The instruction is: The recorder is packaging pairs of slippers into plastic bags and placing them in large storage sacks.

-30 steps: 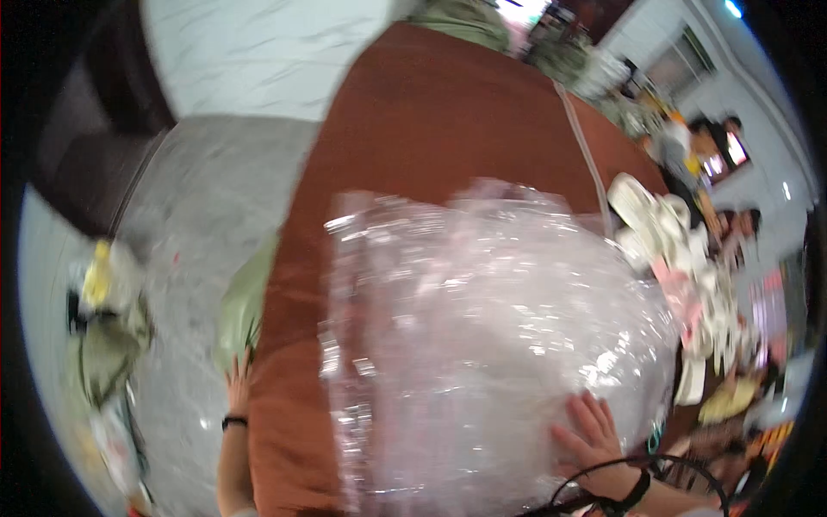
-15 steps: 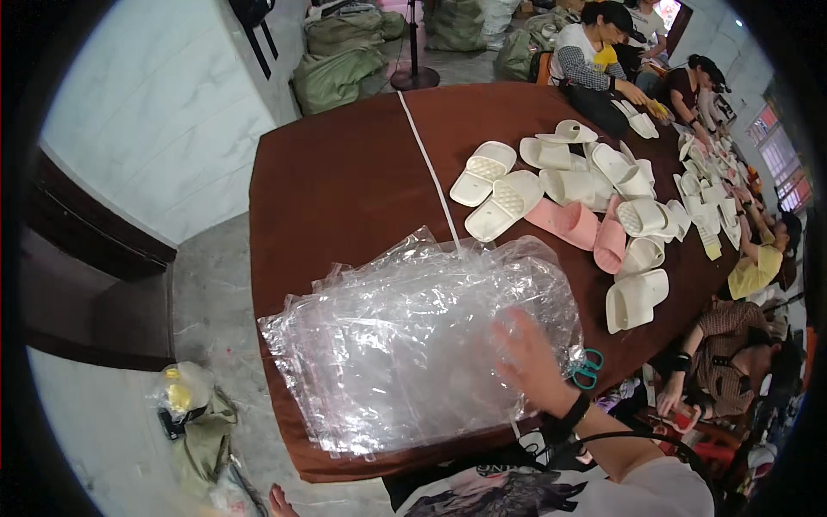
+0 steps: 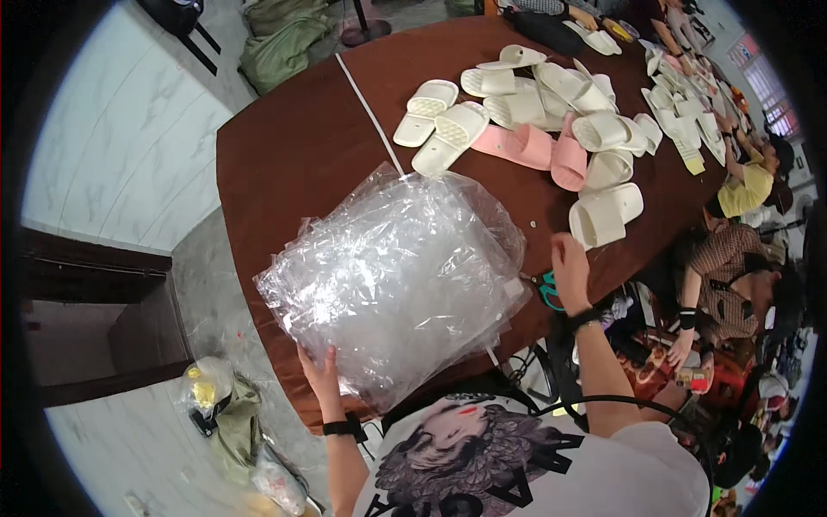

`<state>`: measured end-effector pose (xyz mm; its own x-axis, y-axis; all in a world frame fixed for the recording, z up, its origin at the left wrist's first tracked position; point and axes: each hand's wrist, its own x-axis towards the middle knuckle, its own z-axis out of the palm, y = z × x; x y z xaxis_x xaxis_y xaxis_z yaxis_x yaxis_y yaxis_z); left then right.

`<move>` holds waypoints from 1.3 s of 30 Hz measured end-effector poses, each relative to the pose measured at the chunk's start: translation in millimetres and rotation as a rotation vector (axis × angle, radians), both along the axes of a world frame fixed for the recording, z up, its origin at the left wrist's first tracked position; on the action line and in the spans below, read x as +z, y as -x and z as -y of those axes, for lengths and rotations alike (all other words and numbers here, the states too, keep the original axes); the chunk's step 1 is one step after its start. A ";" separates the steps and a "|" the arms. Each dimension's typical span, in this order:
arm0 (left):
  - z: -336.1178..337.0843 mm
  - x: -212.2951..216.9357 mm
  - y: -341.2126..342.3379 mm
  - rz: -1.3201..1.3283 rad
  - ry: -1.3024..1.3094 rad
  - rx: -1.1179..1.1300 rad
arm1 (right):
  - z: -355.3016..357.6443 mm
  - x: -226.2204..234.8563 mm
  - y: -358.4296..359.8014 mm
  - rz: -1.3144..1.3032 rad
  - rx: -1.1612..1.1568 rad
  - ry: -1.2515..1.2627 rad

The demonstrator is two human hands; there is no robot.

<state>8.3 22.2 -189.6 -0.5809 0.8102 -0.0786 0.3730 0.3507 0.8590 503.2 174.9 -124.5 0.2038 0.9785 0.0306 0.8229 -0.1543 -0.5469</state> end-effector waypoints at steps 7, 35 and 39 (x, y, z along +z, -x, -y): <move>-14.8 -22.2 18.2 -0.309 0.150 0.138 | 68.8 -16.5 -22.1 0.264 0.292 -0.011; -25.7 49.7 -64.2 -0.323 0.311 0.284 | -5.5 -10.4 73.3 0.086 0.703 0.005; 83.2 49.9 -33.6 -0.417 0.256 0.484 | -7.2 -17.9 62.7 0.203 0.757 0.152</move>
